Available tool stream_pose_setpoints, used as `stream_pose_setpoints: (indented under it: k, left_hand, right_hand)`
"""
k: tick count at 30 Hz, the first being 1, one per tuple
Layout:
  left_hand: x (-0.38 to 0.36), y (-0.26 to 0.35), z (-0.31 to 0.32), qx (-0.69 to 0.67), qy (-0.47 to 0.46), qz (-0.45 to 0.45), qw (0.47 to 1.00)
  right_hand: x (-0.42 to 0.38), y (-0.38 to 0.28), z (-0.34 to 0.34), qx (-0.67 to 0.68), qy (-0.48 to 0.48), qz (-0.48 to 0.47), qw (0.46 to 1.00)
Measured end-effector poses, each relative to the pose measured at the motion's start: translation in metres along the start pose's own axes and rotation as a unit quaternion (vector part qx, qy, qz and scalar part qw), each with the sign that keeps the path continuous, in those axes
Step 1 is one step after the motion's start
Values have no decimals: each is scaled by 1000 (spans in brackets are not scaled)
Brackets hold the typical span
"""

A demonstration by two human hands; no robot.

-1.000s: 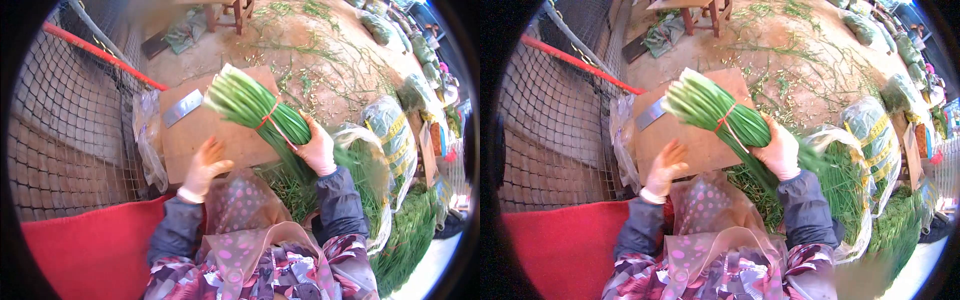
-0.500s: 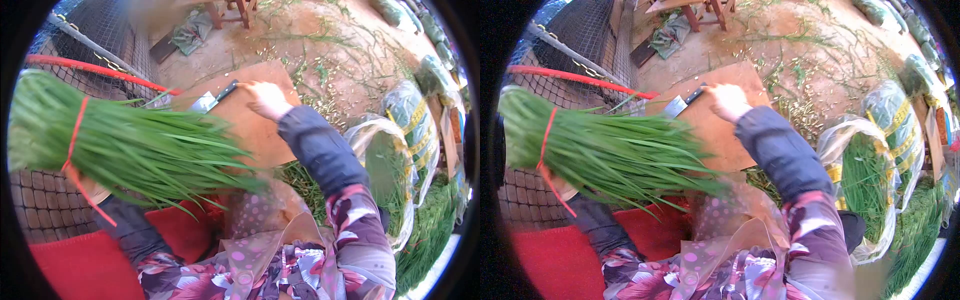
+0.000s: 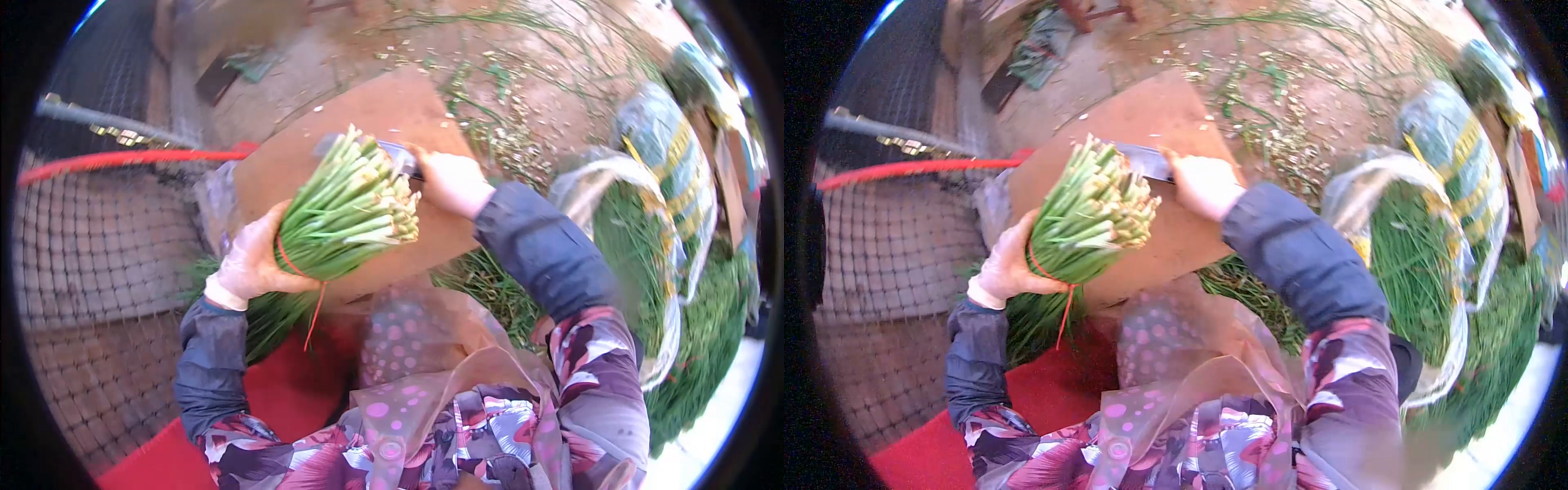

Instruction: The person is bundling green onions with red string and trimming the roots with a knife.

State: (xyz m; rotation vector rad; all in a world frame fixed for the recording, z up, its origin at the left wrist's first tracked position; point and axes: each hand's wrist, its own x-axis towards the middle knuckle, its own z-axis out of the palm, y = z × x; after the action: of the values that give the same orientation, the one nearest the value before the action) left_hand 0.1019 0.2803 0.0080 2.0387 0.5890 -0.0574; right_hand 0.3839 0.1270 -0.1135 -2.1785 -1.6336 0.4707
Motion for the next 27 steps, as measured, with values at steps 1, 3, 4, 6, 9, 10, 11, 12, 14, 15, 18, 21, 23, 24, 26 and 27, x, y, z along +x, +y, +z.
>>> stream_pose_setpoints:
  k: [1, 3, 4, 6, 9, 10, 11, 12, 14, 15, 18, 21, 23, 24, 26, 27]
  left_hand:
    - [13, -5, 9, 35, -26, 2, 999]
    - [41, -11, 25, 102, -85, -11, 991]
    - [54, -12, 32, 135, -119, -29, 983]
    - [71, -25, 43, 116, -146, -79, 979]
    - [78, -42, 24, 257, 28, -53, 964]
    - [74, -23, 29, 267, 27, -54, 962]
    - [68, 10, 42, 217, 105, 19, 970]
    - [67, 35, 60, 162, 179, 92, 966]
    - [86, 30, 104, 248, 138, 110, 953]
    - [100, 37, 118, 318, 137, 42, 937]
    - [133, 50, 139, 422, 94, -77, 898]
    - [150, 41, 130, 426, 19, -157, 891]
    - [161, 34, 122, 424, -15, -165, 890]
    - [163, 29, 121, 423, -16, -165, 891]
    - [164, 31, 121, 411, -23, -178, 894]
    - [163, 31, 122, 414, -11, -178, 893]
  right_hand:
    - [-31, 20, -9, 40, 17, 46, 998]
    - [-91, 55, -19, 119, 69, 98, 986]
    - [-115, 65, -17, 161, 103, 105, 976]
    - [-149, 40, -43, 416, 20, 279, 865]
    - [-183, 24, -42, 522, 22, 311, 794]
    - [-188, 19, -41, 534, 22, 319, 783]
    - [-192, 17, -36, 572, 25, 290, 767]
    - [-192, 7, -39, 571, 37, 285, 769]
    - [-187, -4, -37, 542, 32, 281, 791]
    - [-184, -13, -44, 499, 45, 263, 824]
    - [-181, -19, -46, 299, 81, 177, 934]
    - [-178, -31, -59, 230, 113, 92, 962]
    - [-173, -33, -60, 232, 82, 98, 964]
    - [-172, -34, -60, 232, 47, 104, 966]
    - [-168, -28, -46, 227, 67, 83, 968]
    - [-166, -26, -41, 218, 68, 85, 970]
